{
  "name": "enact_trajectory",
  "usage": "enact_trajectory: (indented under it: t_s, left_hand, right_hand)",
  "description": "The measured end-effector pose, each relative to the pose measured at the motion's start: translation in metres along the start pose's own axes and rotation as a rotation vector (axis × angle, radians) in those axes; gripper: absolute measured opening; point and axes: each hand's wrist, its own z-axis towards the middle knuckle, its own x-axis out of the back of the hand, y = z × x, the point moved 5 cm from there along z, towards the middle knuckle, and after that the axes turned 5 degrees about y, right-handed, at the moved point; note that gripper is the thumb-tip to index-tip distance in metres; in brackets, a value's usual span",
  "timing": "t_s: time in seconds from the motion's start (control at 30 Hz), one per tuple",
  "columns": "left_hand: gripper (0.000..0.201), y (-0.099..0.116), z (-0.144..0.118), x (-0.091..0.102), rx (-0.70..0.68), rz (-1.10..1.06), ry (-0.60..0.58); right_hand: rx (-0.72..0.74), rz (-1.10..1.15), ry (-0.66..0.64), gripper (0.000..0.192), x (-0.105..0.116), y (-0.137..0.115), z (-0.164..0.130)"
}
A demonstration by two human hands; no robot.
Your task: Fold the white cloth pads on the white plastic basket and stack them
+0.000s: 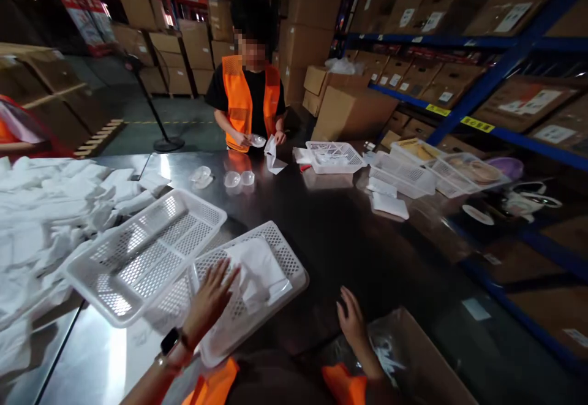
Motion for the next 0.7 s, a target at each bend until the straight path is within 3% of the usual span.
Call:
enact_trajectory:
  t_s: [0.07, 0.17, 0.27, 0.33, 0.5, 0.63, 0.7]
  left_hand:
    - [0.058, 0.013, 0.024, -0.012, -0.181, 0.076, -0.155]
    - [0.059, 0.022, 0.043, -0.03, -0.296, 0.114, -0.312]
    - [0.057, 0.018, 0.039, -0.042, -0.345, 0.093, -0.366]
    - [0.061, 0.013, 0.03, -0.05, -0.374, 0.079, -0.387]
    - [0.076, 0.006, 0.019, -0.065, -0.398, 0.001, -0.398]
    - [0.075, 0.001, 0.022, -0.069, -0.358, -0.092, -0.459]
    - [0.065, -0.002, 0.019, -0.068, -0.318, -0.199, -0.479]
  right_hand:
    - [0.282, 0.014, -0.196, 0.032, -0.037, -0.043, 0.035]
    - [0.685, 0.07, -0.573, 0.041, -0.086, -0.111, 0.084]
    - [0.954, 0.149, -0.803, 0.052, -0.111, -0.157, 0.109]
    - [1.049, 0.167, -0.896, 0.053, -0.119, -0.169, 0.112]
    - [1.003, 0.217, -0.984, 0.06, -0.127, -0.161, 0.107]
    - [0.842, 0.519, -0.797, 0.053, -0.116, -0.157, 0.109]
    - [0.658, 0.686, -0.713, 0.042, -0.114, -0.153, 0.108]
